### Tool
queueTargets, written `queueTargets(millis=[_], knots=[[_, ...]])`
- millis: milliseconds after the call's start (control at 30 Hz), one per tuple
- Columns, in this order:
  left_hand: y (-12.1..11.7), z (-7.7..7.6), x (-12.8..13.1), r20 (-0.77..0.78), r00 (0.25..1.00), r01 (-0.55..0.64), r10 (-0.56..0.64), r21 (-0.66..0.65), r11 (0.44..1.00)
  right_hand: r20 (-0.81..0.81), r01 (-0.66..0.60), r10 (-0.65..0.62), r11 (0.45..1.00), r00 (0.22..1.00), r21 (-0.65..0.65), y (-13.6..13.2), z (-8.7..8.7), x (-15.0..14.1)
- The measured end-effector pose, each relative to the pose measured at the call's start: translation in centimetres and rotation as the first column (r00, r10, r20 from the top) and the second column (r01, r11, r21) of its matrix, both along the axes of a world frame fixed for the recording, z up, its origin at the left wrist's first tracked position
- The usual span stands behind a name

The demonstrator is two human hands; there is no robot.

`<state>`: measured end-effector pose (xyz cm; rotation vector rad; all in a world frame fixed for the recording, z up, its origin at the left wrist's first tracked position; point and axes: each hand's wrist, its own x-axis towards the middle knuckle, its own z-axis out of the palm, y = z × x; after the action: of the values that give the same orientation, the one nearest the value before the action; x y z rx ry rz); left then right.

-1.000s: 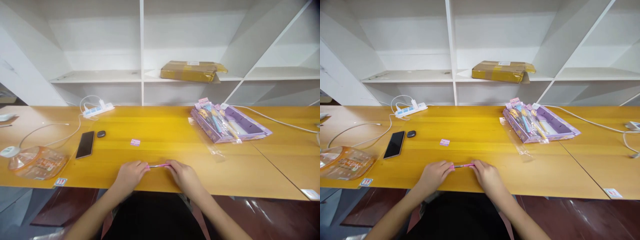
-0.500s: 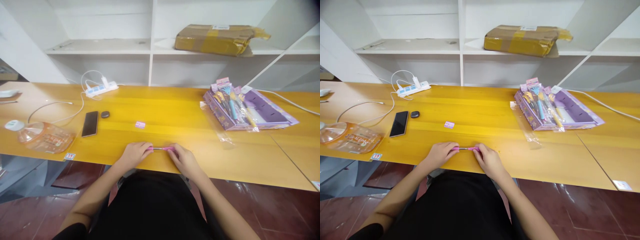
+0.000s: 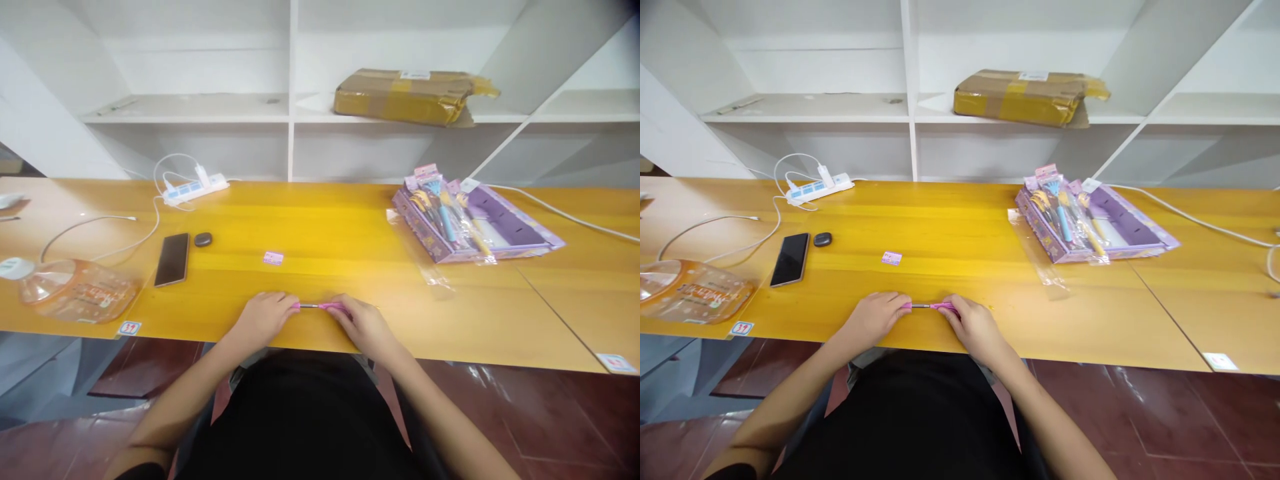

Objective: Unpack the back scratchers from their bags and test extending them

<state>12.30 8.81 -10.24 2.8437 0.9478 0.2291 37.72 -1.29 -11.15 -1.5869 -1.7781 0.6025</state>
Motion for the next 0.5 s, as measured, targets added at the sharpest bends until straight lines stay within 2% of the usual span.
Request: queueTargets(millis=[100, 167, 267, 333, 367, 400, 500], knots=[[1.0, 0.6, -1.4, -0.011, 1.000, -0.005, 0.005, 0.064, 0.998, 0.013, 0.042, -0.042, 0.999, 0.999, 0.028, -0.1, 0.8, 1.3], [2.5, 1.4, -4.4, -0.017, 1.000, -0.019, 0.022, 0.171, 0.985, 0.009, 0.099, -0.099, 0.995, 0.995, 0.026, -0.7, 1.2, 4.3], [5.2, 3.2, -11.6, -0.014, 1.000, -0.013, 0.020, 0.361, 0.933, 0.016, 0.215, -0.215, 0.977, 0.977, -0.002, -2.8, 1.3, 12.2], [6.6, 4.1, -16.3, 0.028, 0.999, -0.051, 0.043, 0.479, 0.876, 0.008, 0.440, -0.442, 0.896, 0.897, 0.060, -4.6, 0.7, 17.9], [7.0, 4.3, -18.1, 0.038, 0.998, -0.067, 0.055, 0.506, 0.860, -0.019, 0.510, -0.510, 0.859, 0.860, 0.049, -5.5, 0.3, 20.2], [7.2, 4.2, -19.3, 0.035, 0.998, -0.063, 0.053, 0.503, 0.862, -0.028, 0.521, -0.521, 0.854, 0.853, -0.007, -6.3, -0.2, 22.0], [6.8, 3.1, -20.0, 0.032, 0.999, -0.046, 0.036, 0.430, 0.902, 0.005, 0.578, -0.581, 0.810, 0.814, -0.098, -7.9, -1.5, 24.1]])
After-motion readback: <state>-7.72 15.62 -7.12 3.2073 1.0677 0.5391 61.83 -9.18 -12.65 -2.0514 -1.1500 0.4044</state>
